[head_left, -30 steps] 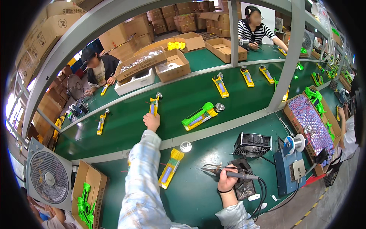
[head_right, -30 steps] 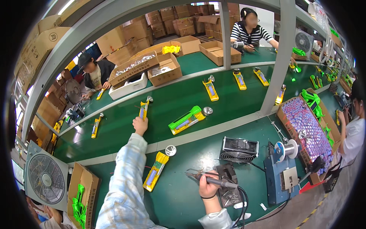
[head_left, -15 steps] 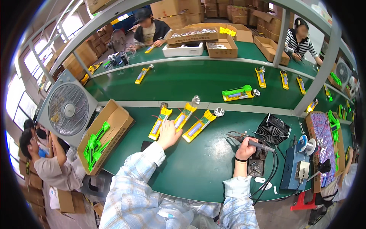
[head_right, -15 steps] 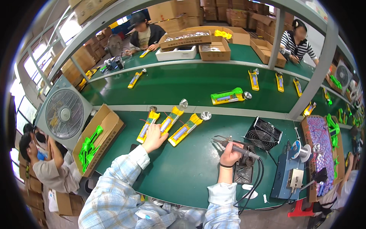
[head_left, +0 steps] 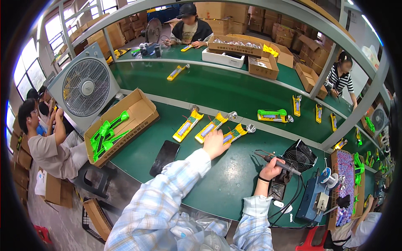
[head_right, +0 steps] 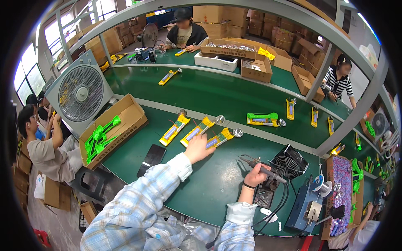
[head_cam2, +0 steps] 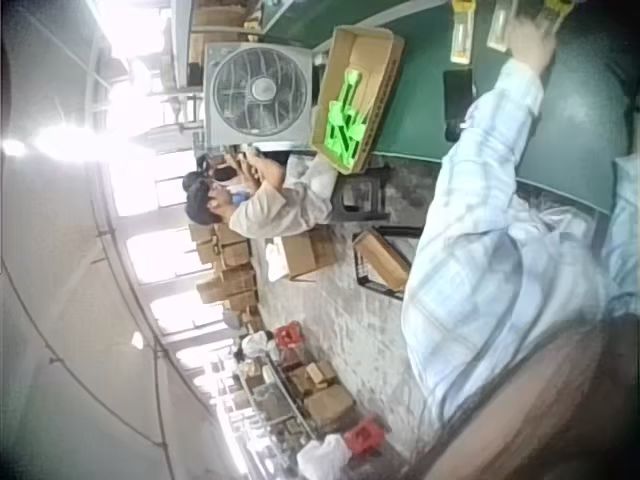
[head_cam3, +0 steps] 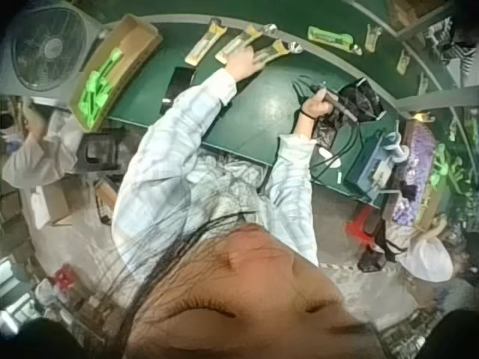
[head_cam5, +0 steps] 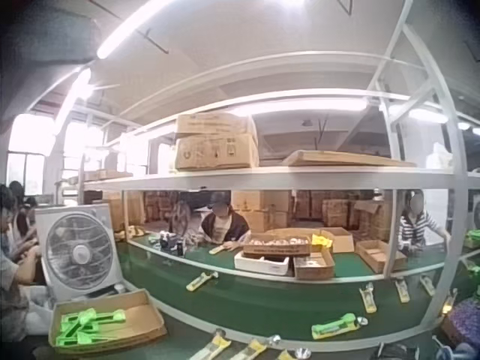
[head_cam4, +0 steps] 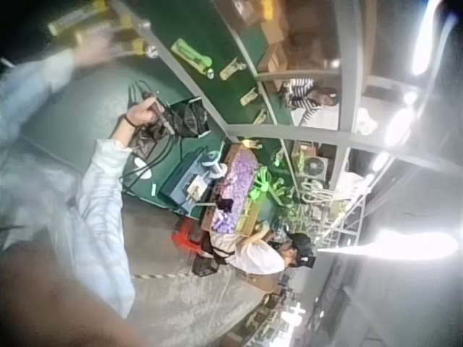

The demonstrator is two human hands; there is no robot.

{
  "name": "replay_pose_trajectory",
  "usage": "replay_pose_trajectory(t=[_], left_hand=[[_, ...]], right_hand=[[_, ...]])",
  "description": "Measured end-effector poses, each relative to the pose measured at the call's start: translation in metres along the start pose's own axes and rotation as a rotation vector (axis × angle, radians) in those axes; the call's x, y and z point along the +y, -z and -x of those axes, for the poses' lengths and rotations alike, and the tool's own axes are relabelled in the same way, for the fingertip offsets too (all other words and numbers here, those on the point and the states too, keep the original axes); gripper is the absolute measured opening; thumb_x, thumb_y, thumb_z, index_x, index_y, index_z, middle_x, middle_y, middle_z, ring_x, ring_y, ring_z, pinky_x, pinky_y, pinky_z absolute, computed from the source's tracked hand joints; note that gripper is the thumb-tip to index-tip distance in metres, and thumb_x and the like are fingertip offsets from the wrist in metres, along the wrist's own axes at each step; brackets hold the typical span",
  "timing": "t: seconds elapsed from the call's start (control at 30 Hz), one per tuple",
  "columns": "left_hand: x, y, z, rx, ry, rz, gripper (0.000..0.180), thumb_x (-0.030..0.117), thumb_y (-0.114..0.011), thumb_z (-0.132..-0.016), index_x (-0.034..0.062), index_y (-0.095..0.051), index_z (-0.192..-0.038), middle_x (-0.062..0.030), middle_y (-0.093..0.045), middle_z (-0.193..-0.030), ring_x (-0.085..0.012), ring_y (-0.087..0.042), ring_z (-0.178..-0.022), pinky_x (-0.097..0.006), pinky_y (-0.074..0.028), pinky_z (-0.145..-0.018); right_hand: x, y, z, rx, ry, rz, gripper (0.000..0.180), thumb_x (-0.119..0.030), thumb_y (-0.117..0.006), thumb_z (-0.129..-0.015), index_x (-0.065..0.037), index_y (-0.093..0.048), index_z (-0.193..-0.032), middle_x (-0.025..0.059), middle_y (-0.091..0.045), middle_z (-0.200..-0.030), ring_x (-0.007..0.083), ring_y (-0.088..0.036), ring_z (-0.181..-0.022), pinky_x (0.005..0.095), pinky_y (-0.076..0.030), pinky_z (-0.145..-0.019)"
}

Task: The person solders wires and circuit boards into flashlight casings using a soldering iron, places assembled flashlights onto the upper shelf, and takes new flashlight casing parts to solder additional electrical connections.

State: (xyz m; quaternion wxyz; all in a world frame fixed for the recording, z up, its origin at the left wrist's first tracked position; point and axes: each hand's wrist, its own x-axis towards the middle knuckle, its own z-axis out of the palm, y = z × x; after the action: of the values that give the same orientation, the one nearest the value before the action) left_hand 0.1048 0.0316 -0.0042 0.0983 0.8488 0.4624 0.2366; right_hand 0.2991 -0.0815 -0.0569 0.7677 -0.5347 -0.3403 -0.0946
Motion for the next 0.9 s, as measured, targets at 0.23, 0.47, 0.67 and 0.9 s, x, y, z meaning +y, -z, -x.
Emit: replay_pose_trajectory(t=[0.23, 0.47, 0.67, 0.9], left_hand=[[-0.020, -0.011, 0.010, -0.101, -0.214, 0.176, 0.043, 0.027, -0.066, -0.055, 0.0058, -0.057, -0.091, -0.0120, -0.051, -0.078, -0.0284, -0.050, -0.079, -0.037, -0.039, -0.071], [-0.037, 0.019, 0.025, -0.435, -0.323, 0.262, 0.048, 0.020, -0.064, -0.057, 0.0073, -0.053, -0.102, -0.0054, -0.050, -0.098, -0.0237, -0.043, -0.096, -0.034, -0.032, -0.083], [-0.023, 0.011, 0.019, -0.388, 0.071, 1.131, 0.017, 0.018, -0.054, -0.077, 0.0045, -0.061, -0.084, -0.0048, -0.059, -0.081, -0.0161, -0.055, -0.072, -0.031, -0.030, -0.088], [-0.022, 0.008, 0.021, -0.278, -0.163, 0.704, 0.011, 0.020, -0.060, -0.071, 0.0106, -0.063, -0.075, 0.0020, -0.058, -0.073, -0.0112, -0.053, -0.074, -0.036, -0.024, -0.091]], right_hand=[[-0.003, 0.003, -0.003, 0.005, -0.059, 0.005, 0.015, -0.011, -0.047, -0.078, 0.003, -0.046, -0.076, 0.0084, -0.044, -0.074, 0.0175, -0.046, -0.068, 0.0289, -0.039, -0.063], [-0.042, -0.012, -0.006, -0.122, -0.411, -0.333, 0.012, -0.017, -0.044, -0.084, -0.006, -0.042, -0.079, -0.0011, -0.039, -0.058, 0.0033, -0.033, -0.039, 0.0161, -0.024, -0.034], [-0.037, -0.013, -0.002, -0.141, -0.439, -0.268, 0.014, -0.019, -0.041, -0.085, -0.006, -0.042, -0.082, 0.0003, -0.041, -0.062, 0.0036, -0.031, -0.038, 0.0161, -0.023, -0.033], [-0.036, -0.014, 0.001, -0.141, -0.490, -0.289, 0.013, -0.018, -0.042, -0.083, -0.005, -0.044, -0.082, 0.0004, -0.042, -0.065, 0.0031, -0.031, -0.040, 0.0156, -0.023, -0.034]])
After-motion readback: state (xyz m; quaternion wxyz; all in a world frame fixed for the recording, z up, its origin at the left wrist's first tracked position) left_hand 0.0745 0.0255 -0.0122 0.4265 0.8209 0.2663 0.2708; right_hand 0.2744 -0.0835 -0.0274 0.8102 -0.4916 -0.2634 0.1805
